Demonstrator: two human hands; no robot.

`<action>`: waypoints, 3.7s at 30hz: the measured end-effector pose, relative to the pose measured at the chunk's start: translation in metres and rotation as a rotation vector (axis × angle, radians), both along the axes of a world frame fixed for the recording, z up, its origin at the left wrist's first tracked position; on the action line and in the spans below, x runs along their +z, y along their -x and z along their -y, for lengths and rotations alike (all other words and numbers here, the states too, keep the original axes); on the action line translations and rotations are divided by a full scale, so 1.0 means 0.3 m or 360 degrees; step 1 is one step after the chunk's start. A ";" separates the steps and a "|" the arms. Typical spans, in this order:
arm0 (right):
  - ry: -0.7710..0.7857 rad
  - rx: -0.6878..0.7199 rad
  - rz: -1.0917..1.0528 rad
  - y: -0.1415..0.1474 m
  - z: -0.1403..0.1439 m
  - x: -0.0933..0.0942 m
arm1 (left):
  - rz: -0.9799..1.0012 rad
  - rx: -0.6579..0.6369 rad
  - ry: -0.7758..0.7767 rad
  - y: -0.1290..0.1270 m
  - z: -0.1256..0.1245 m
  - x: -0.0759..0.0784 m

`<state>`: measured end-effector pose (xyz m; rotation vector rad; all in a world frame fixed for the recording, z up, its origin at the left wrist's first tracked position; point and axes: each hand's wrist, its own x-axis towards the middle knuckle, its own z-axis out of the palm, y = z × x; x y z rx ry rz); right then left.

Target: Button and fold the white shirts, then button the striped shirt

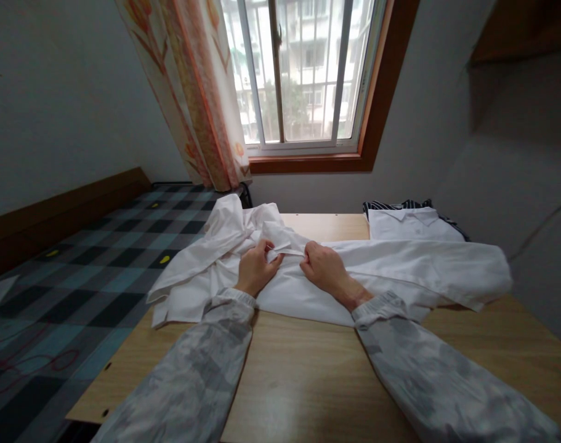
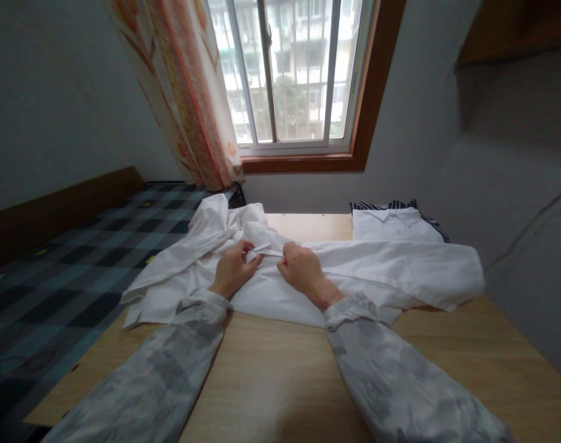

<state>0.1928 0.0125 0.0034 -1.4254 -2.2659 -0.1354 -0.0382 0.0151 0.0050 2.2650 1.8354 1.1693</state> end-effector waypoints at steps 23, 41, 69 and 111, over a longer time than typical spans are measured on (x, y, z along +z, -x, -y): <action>-0.0137 0.0406 -0.0391 0.015 0.024 0.015 | 0.0433 -0.0495 0.0082 -0.037 0.024 -0.003; 0.0084 0.0526 -0.0514 0.018 -0.002 -0.012 | 0.0465 -0.0708 0.0275 -0.040 0.027 0.015; 0.0723 0.0732 -0.1408 0.019 -0.038 -0.050 | 0.0229 -0.0967 0.0221 -0.026 0.022 0.000; 0.0059 0.0268 -0.0309 -0.044 -0.052 -0.040 | 0.0202 0.0077 -0.0632 -0.018 0.018 0.017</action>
